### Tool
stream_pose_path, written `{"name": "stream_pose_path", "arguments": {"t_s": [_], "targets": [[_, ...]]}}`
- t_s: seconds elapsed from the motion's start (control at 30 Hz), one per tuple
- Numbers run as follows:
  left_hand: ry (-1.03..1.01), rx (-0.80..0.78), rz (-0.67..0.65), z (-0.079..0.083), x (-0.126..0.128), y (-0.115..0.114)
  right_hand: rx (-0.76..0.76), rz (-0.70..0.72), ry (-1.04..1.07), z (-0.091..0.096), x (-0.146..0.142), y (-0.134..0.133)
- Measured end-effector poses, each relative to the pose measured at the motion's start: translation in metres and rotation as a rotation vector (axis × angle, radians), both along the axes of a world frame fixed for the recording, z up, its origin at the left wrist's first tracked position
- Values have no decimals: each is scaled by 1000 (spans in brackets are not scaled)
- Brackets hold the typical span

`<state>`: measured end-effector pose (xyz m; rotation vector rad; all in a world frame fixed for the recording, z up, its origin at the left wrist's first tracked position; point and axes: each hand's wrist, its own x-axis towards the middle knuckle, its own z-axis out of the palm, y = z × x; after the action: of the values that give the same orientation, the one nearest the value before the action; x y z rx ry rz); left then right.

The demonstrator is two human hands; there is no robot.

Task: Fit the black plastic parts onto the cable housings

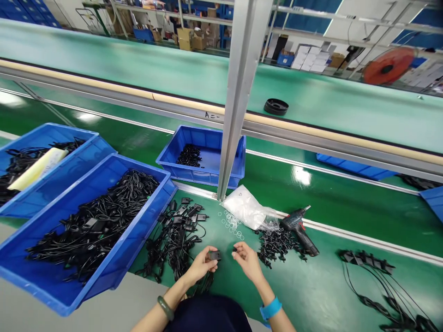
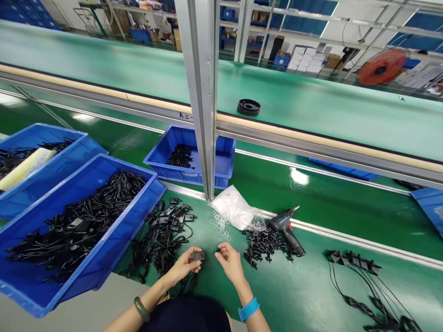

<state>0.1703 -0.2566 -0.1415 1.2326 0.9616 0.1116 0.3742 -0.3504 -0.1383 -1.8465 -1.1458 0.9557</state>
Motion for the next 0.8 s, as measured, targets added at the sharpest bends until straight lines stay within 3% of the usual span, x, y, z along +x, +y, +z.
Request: {"name": "stream_pose_path", "arguments": {"t_s": [0.13, 0.27, 0.8], "targets": [[-218, -214, 95, 20, -13, 0, 93, 24, 117, 29, -29, 2], [-337, -316, 152, 33, -17, -5, 159, 100, 103, 52, -42, 3], [-401, -304, 177, 33, -21, -10, 152, 351, -315, 78, -50, 6]]}}
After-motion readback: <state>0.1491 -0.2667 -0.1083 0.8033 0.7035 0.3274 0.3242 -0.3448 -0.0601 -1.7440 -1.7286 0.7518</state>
